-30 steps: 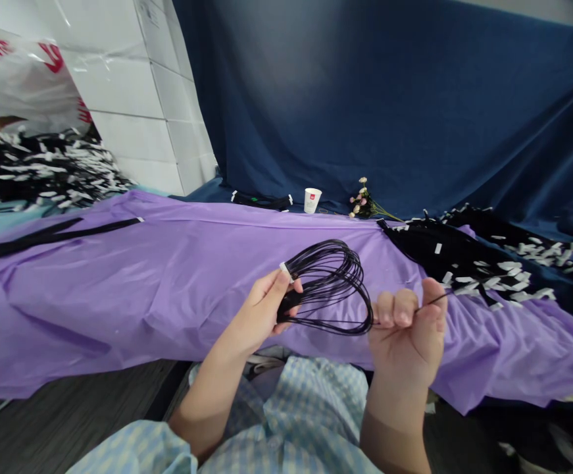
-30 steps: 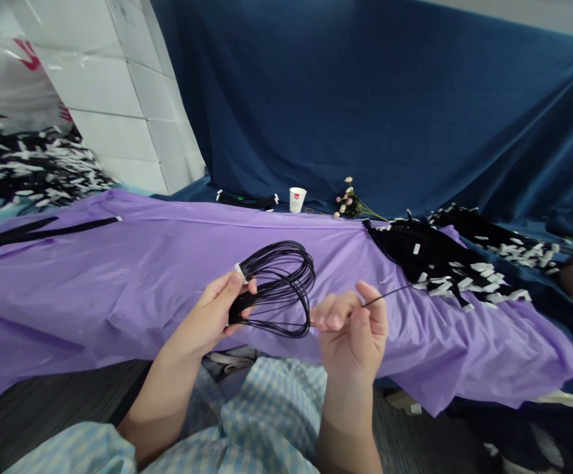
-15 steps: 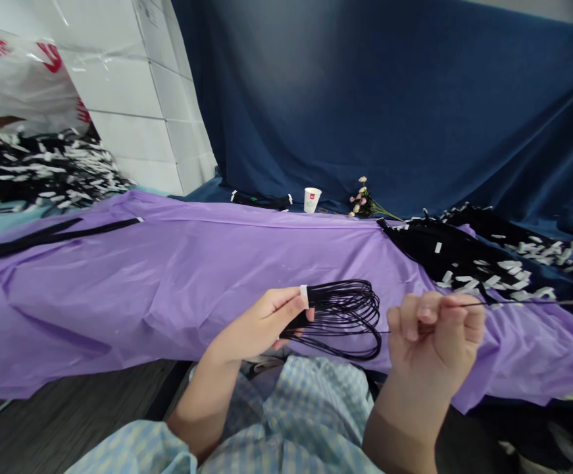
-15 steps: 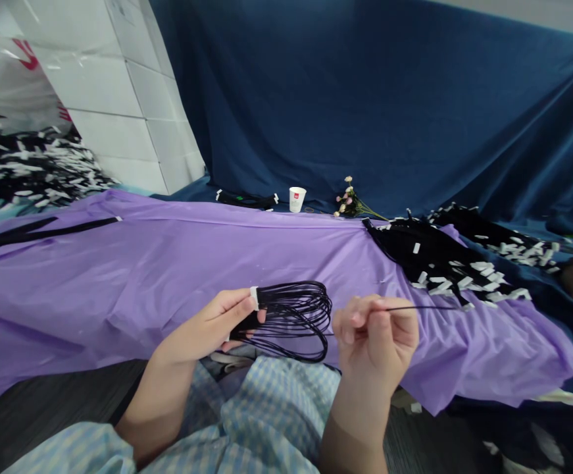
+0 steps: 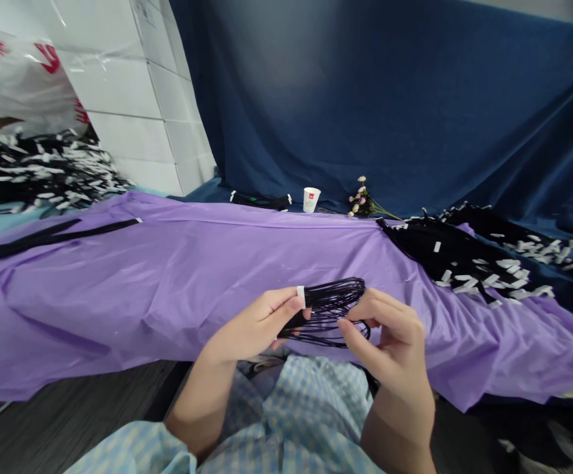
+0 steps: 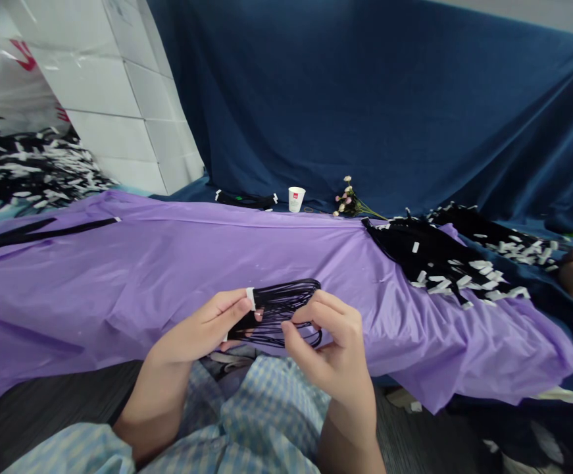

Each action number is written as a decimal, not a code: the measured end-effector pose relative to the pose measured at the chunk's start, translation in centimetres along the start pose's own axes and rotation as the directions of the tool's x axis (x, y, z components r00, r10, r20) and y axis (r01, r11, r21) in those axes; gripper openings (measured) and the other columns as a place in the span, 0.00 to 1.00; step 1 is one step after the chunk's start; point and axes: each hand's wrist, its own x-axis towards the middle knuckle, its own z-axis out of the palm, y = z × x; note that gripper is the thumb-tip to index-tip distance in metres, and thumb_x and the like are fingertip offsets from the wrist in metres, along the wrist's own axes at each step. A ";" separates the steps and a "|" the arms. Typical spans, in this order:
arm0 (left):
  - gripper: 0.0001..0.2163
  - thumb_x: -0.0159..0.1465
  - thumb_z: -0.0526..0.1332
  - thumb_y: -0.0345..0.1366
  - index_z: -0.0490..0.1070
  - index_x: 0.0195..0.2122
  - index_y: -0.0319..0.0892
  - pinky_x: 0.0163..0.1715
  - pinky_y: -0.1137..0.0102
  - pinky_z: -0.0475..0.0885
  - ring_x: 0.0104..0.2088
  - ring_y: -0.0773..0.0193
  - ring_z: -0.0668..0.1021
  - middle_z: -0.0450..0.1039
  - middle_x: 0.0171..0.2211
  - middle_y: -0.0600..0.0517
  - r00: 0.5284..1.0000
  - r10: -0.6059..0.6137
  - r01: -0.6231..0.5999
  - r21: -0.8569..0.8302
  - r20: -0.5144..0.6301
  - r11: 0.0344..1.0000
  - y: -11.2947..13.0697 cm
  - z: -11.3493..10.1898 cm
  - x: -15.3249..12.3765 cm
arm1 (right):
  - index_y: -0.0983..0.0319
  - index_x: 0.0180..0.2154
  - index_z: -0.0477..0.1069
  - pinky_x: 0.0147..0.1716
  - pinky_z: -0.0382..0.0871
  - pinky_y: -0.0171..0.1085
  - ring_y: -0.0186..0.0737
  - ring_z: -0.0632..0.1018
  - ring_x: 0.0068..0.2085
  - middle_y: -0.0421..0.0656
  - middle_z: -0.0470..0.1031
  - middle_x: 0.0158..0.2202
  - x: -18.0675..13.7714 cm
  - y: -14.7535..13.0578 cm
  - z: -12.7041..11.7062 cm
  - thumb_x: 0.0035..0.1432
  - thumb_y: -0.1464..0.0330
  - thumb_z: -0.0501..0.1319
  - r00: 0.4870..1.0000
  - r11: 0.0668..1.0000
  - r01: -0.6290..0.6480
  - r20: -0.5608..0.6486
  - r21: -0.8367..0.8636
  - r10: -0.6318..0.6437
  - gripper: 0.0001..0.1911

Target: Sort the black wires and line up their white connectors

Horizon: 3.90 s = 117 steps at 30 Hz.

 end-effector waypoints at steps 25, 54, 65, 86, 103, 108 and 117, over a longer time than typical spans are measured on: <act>0.20 0.69 0.49 0.53 0.65 0.37 0.40 0.14 0.80 0.55 0.16 0.76 0.60 0.58 0.21 0.59 0.985 -0.025 0.012 0.077 0.170 0.997 0.2 -0.7 -0.2 | 0.63 0.31 0.76 0.24 0.60 0.33 0.30 0.68 0.26 0.39 0.68 0.26 -0.1 0.1 0.2 0.55 0.77 0.65 0.994 0.994 0.070 -0.076 -0.083 -0.077 0.05; 0.20 0.67 0.51 0.55 0.64 0.35 0.40 0.11 0.81 0.53 0.14 0.77 0.60 0.63 0.22 0.57 0.984 -0.058 0.069 -0.059 0.168 0.996 0.1 -0.6 0.0 | 0.61 0.37 0.75 0.33 0.69 0.35 0.34 0.74 0.33 0.41 0.74 0.32 -0.3 0.4 1.6 0.58 0.80 0.63 0.993 0.989 0.115 0.002 -0.090 -0.115 0.09; 0.21 0.62 0.59 0.54 0.69 0.30 0.37 0.14 0.78 0.53 0.15 0.77 0.62 0.62 0.24 0.56 0.991 0.041 -0.046 0.038 0.129 0.998 0.5 -1.6 -0.1 | 0.56 0.58 0.64 0.57 0.66 0.52 0.50 0.69 0.58 0.50 0.66 0.56 -0.2 3.9 3.3 0.49 0.68 0.72 0.959 0.993 -0.116 -0.264 -0.039 0.102 0.36; 0.24 0.66 0.53 0.52 0.69 0.50 0.34 0.10 0.79 0.62 0.11 0.69 0.67 0.63 0.11 0.58 0.998 -0.023 0.028 0.080 -0.066 0.996 -1.4 2.4 2.4 | 0.61 0.22 0.55 0.21 0.60 0.29 0.29 0.51 0.18 0.31 0.45 0.18 3.2 3.7 0.1 0.62 0.46 0.54 0.759 0.334 0.197 -0.359 0.922 0.543 0.29; 0.22 0.60 0.60 0.57 0.69 0.35 0.39 0.05 0.82 0.55 0.08 0.74 0.67 0.75 0.25 0.50 0.986 0.106 -0.028 -0.500 0.129 0.866 -5.7 11.6 3.4 | 0.72 0.16 0.69 0.17 0.29 0.18 0.11 0.56 0.08 0.31 0.60 0.11 3.6 0.2 -4.2 0.63 0.79 0.31 0.763 -0.853 -0.439 -0.618 -0.281 -0.189 0.35; 0.21 0.61 0.57 0.59 0.63 0.34 0.43 0.05 0.82 0.53 0.07 0.74 0.63 0.66 0.16 0.59 0.989 0.124 -0.058 -0.554 0.083 0.830 -5.8 11.5 3.3 | 0.62 0.13 0.55 0.12 0.46 0.26 0.20 0.50 0.10 0.30 0.47 0.09 5.1 -0.5 -2.8 0.63 0.64 0.57 0.897 -0.488 0.438 -0.407 0.755 0.175 0.28; 0.24 0.61 0.58 0.59 0.63 0.44 0.41 0.13 0.75 0.54 0.13 0.72 0.60 0.57 0.16 0.61 0.980 0.196 -0.192 -0.158 0.013 0.969 -2.8 7.8 2.2 | 0.62 0.18 0.46 0.08 0.47 0.25 0.25 0.43 0.12 0.30 0.40 0.14 4.0 -0.3 1.7 0.64 0.47 0.53 0.906 0.228 -0.001 -0.095 0.974 0.412 0.33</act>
